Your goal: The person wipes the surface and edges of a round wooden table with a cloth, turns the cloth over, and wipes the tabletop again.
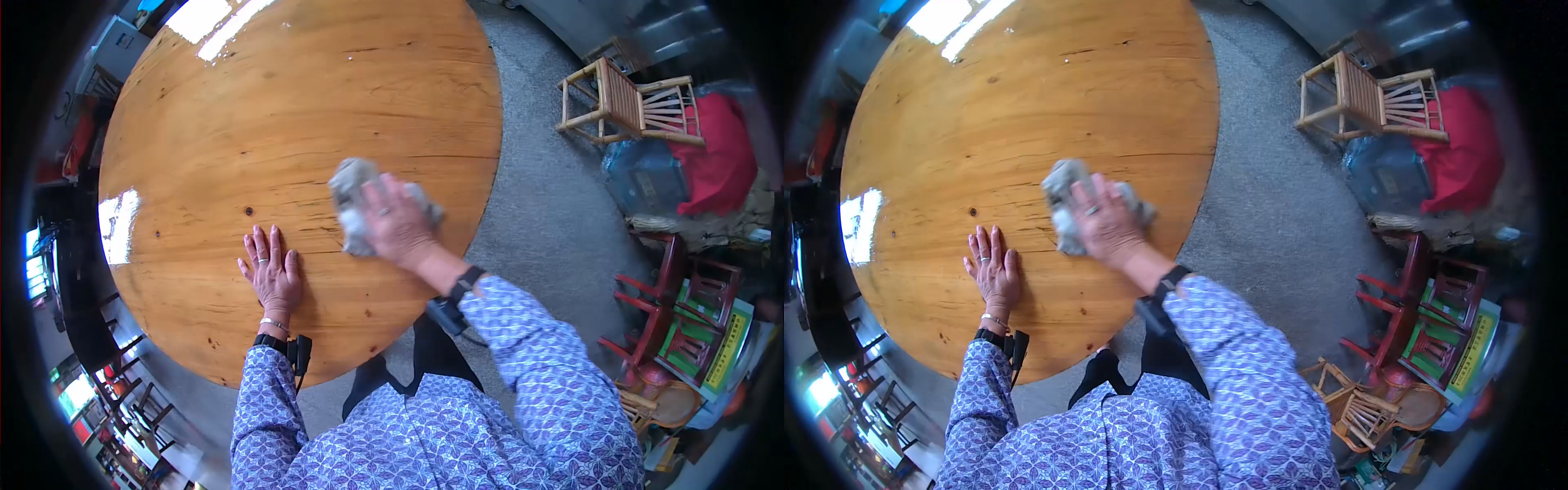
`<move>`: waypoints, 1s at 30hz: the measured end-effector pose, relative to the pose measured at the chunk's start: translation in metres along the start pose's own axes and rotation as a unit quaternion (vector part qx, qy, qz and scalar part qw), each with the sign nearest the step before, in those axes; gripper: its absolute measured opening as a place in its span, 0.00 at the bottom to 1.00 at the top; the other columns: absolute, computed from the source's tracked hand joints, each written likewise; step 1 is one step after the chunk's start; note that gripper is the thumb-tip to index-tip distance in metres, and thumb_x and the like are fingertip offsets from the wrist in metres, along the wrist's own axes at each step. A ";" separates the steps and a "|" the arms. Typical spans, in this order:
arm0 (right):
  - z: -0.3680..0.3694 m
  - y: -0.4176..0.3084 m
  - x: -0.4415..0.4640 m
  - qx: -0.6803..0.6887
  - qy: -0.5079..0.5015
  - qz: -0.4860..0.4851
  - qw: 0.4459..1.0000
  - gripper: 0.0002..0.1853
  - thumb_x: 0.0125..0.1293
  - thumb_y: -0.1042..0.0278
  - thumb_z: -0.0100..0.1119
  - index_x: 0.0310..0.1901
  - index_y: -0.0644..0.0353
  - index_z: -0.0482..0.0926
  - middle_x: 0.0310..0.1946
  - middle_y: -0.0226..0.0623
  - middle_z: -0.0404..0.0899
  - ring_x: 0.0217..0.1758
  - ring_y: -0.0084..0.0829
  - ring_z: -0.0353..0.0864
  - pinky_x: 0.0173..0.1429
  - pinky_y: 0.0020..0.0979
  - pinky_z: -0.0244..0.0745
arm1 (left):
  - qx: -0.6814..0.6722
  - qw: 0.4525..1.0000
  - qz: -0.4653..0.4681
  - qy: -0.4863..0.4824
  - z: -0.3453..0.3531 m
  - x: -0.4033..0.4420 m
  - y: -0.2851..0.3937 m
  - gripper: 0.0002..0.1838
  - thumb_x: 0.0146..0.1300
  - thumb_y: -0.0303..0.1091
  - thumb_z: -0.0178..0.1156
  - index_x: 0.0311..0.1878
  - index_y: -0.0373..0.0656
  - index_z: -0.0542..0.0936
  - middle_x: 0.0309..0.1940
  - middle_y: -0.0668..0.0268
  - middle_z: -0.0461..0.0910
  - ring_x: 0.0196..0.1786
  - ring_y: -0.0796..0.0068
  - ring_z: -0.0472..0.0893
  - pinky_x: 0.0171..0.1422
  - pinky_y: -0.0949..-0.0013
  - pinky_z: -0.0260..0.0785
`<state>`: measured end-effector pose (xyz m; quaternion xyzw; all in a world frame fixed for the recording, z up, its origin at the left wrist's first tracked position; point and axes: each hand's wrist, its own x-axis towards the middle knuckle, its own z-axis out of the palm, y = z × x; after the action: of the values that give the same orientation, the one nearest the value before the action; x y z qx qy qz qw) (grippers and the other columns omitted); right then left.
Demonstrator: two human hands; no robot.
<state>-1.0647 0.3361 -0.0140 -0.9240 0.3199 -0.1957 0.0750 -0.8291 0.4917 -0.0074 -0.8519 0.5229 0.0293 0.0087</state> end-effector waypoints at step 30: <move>-0.050 0.072 -0.040 -0.044 -0.037 0.145 0.988 0.32 0.64 0.49 0.56 0.67 0.54 0.71 0.72 0.46 0.61 0.74 0.57 0.56 0.74 0.54 0.56 | 0.020 0.999 0.013 0.029 0.004 0.001 -0.002 0.32 0.71 0.52 0.47 0.76 0.59 0.59 0.81 0.65 0.45 0.82 0.59 0.44 0.77 0.37 0.32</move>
<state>-1.1540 0.3036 0.0003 -0.8767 0.4562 -0.1337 0.0735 -0.8271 0.4924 -0.0113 -0.8450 0.5346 -0.0055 0.0107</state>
